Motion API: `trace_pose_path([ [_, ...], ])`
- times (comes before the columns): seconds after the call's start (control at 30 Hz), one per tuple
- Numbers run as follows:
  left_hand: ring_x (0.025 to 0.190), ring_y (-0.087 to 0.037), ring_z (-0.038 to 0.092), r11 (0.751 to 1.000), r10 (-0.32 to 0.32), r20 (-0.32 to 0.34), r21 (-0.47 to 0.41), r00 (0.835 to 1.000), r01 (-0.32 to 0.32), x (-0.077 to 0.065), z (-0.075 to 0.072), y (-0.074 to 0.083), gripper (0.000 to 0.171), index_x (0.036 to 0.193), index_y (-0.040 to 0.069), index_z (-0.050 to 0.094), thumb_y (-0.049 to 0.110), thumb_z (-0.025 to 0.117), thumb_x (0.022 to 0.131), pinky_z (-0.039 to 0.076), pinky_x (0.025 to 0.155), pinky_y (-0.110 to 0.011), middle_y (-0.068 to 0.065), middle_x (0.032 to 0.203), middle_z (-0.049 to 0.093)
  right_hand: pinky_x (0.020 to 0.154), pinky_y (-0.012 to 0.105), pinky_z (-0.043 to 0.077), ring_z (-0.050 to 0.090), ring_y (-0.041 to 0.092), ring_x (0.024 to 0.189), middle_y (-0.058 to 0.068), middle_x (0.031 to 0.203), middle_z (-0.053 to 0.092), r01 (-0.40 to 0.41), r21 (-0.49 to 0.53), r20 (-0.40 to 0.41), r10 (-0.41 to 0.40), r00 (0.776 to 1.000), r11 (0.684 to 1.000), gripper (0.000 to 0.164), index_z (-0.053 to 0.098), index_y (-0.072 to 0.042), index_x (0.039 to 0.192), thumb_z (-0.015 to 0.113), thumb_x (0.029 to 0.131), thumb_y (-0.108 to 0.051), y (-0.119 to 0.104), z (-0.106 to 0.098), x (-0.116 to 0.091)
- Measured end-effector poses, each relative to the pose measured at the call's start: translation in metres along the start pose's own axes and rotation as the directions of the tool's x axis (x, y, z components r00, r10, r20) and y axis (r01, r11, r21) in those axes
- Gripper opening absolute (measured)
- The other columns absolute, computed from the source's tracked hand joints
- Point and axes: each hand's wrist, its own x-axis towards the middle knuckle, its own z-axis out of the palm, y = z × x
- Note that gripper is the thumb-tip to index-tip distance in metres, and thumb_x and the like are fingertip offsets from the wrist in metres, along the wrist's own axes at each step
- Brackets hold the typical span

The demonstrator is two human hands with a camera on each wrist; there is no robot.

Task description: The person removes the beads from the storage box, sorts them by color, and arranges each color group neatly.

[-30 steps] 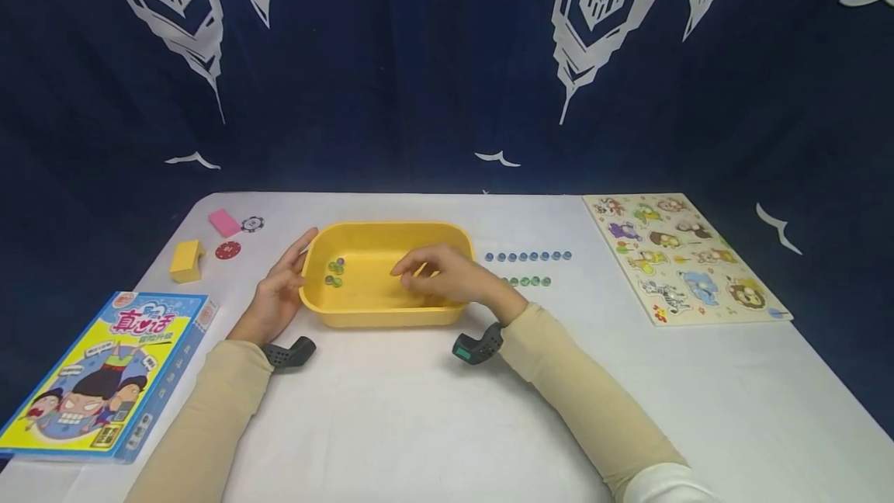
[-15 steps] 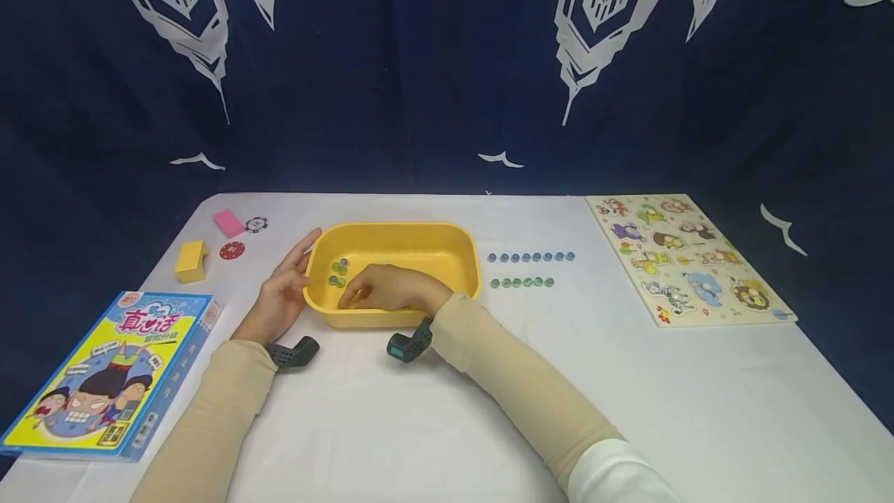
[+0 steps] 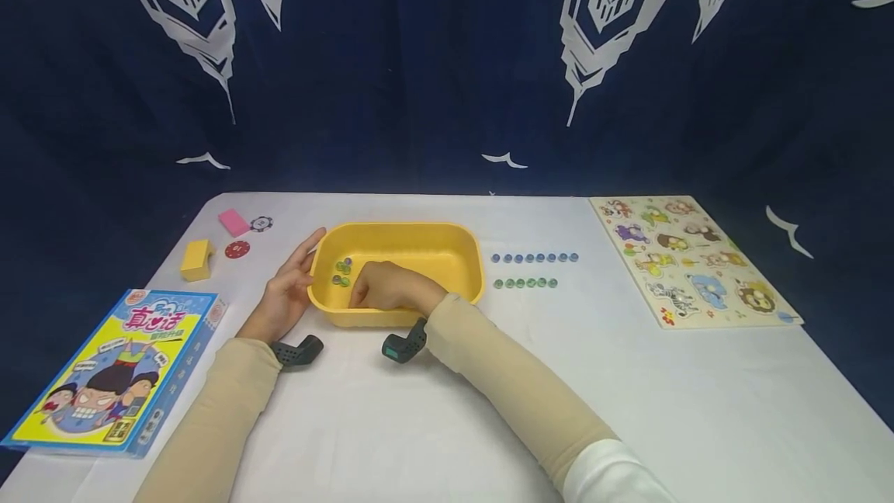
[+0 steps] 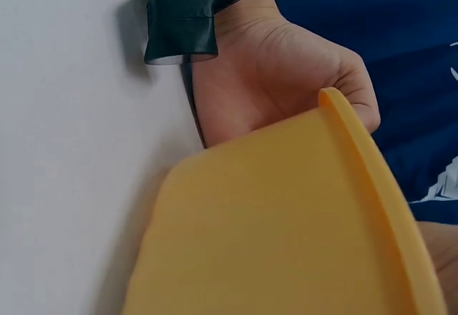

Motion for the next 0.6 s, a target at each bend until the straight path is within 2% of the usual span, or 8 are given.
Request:
trace_pose_path([
  [0.1, 0.152, -0.028, 0.015, 1.000, 0.004, 0.004, 0.000, 1.000, -0.004, 0.000, 0.000, 0.000, 0.084, 0.161, 0.020, 0.015, 0.004, 0.031, 0.080, 0.015, 0.121, -0.049, -0.010, 0.166, 0.017, 0.074, 0.021, 0.048, 0.059, 0.011, 0.081, -0.007, 0.085, 0.072, 0.063, 0.027, -0.062, -0.061, 0.996, 0.998, 0.015, 0.079, -0.013, 0.092, 0.069, 0.087, -0.004, 0.004, -0.005, -0.008],
  [0.17, 0.152, -0.027, 0.015, 1.000, 0.004, 0.002, 0.006, 1.000, -0.004, 0.001, 0.001, -0.001, 0.084, 0.161, 0.022, 0.017, 0.004, 0.031, 0.080, 0.017, 0.121, -0.048, -0.009, 0.166, 0.017, 0.074, 0.021, 0.051, 0.062, 0.011, 0.082, -0.005, 0.088, 0.072, 0.129, 0.053, -0.116, -0.122, 0.986, 0.990, 0.017, 0.078, -0.010, 0.096, 0.069, 0.084, -0.001, 0.011, -0.011, -0.016],
  [0.23, 0.152, -0.027, 0.016, 1.000, 0.007, -0.002, 0.011, 1.000, -0.007, 0.002, 0.001, -0.001, 0.083, 0.161, 0.022, 0.018, 0.004, 0.031, 0.081, 0.018, 0.121, -0.047, -0.009, 0.166, 0.018, 0.074, 0.021, 0.053, 0.064, 0.010, 0.082, -0.002, 0.092, 0.072, 0.206, 0.073, -0.177, -0.191, 0.966, 0.976, 0.020, 0.077, -0.006, 0.100, 0.068, 0.083, 0.002, 0.018, -0.018, -0.027],
  [0.37, 0.152, -0.025, 0.017, 1.000, 0.011, -0.008, 0.009, 1.000, -0.011, 0.002, 0.002, -0.001, 0.083, 0.161, 0.023, 0.019, 0.004, 0.031, 0.081, 0.025, 0.119, -0.036, -0.008, 0.166, 0.019, 0.081, 0.024, 0.055, 0.065, 0.012, 0.084, 0.002, 0.100, 0.072, 0.318, 0.111, -0.274, -0.278, 0.921, 0.942, 0.017, 0.074, -0.002, 0.100, 0.066, 0.085, 0.001, 0.040, -0.033, -0.052],
  [0.43, 0.152, -0.025, 0.017, 1.000, 0.013, -0.007, 0.005, 1.000, -0.013, 0.002, 0.001, -0.001, 0.083, 0.161, 0.022, 0.019, 0.004, 0.031, 0.081, 0.029, 0.117, -0.031, -0.008, 0.166, 0.018, 0.083, 0.027, 0.056, 0.065, 0.015, 0.085, 0.004, 0.102, 0.071, 0.337, 0.151, -0.310, -0.279, 0.909, 0.929, 0.016, 0.073, -0.003, 0.100, 0.067, 0.086, 0.000, 0.052, -0.041, -0.067],
  [0.5, 0.152, -0.025, 0.017, 1.000, 0.013, -0.009, 0.008, 1.000, -0.013, 0.002, 0.001, -0.002, 0.083, 0.161, 0.021, 0.018, 0.004, 0.032, 0.081, 0.031, 0.115, -0.028, -0.008, 0.166, 0.018, 0.084, 0.030, 0.057, 0.065, 0.018, 0.088, 0.005, 0.103, 0.070, 0.337, 0.204, -0.334, -0.258, 0.907, 0.919, 0.016, 0.072, -0.002, 0.101, 0.069, 0.085, 0.000, 0.063, -0.048, -0.083],
  [0.6, 0.152, -0.025, 0.016, 1.000, 0.015, -0.007, -0.005, 1.000, -0.015, 0.001, 0.000, -0.002, 0.083, 0.161, 0.019, 0.017, 0.003, 0.031, 0.081, 0.031, 0.115, -0.028, -0.009, 0.166, 0.017, 0.086, 0.034, 0.057, 0.066, 0.022, 0.094, 0.008, 0.104, 0.070, 0.330, 0.259, -0.368, -0.223, 0.903, 0.908, 0.018, 0.071, 0.000, 0.103, 0.071, 0.085, 0.000, 0.080, -0.060, -0.105],
])
